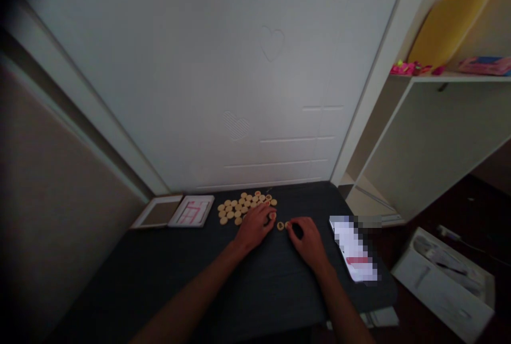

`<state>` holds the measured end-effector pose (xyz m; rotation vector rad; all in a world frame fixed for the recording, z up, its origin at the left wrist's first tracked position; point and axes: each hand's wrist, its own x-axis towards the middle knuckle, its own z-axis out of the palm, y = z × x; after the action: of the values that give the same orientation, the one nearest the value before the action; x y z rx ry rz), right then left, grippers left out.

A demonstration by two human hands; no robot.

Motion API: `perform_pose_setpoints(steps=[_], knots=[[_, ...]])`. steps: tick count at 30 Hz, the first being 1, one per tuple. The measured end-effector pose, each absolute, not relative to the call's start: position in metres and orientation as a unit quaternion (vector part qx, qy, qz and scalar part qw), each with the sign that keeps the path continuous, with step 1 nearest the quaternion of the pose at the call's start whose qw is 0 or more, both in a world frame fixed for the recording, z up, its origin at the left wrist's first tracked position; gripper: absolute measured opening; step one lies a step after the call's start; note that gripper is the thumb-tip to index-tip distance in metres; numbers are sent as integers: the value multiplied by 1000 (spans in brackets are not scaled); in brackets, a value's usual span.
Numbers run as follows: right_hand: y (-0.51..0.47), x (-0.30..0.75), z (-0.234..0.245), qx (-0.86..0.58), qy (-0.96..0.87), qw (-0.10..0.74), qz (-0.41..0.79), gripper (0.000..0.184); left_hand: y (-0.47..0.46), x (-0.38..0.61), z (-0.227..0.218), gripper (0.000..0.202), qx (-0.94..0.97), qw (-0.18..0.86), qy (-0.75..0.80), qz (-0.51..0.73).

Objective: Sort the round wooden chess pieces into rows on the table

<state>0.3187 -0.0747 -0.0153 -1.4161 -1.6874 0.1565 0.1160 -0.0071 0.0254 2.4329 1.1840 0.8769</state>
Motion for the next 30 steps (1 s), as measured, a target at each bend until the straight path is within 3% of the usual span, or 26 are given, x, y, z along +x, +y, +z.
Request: perform_pose_setpoints(steps=[5, 11, 23, 30], knots=[[-75, 319, -15, -578, -679, 448, 67, 16, -4, 118, 25, 17, 756, 334, 420, 374], [-76, 319, -14, -569, -686, 446, 77, 15, -8, 118, 19, 16, 701, 435, 420, 378], [-84, 318, -7, -542, -690, 477, 58, 20, -27, 144, 21, 30, 619, 574, 397, 360], [-87, 317, -10, -533, -699, 472, 70, 26, -28, 150, 22, 24, 615, 580, 393, 362]])
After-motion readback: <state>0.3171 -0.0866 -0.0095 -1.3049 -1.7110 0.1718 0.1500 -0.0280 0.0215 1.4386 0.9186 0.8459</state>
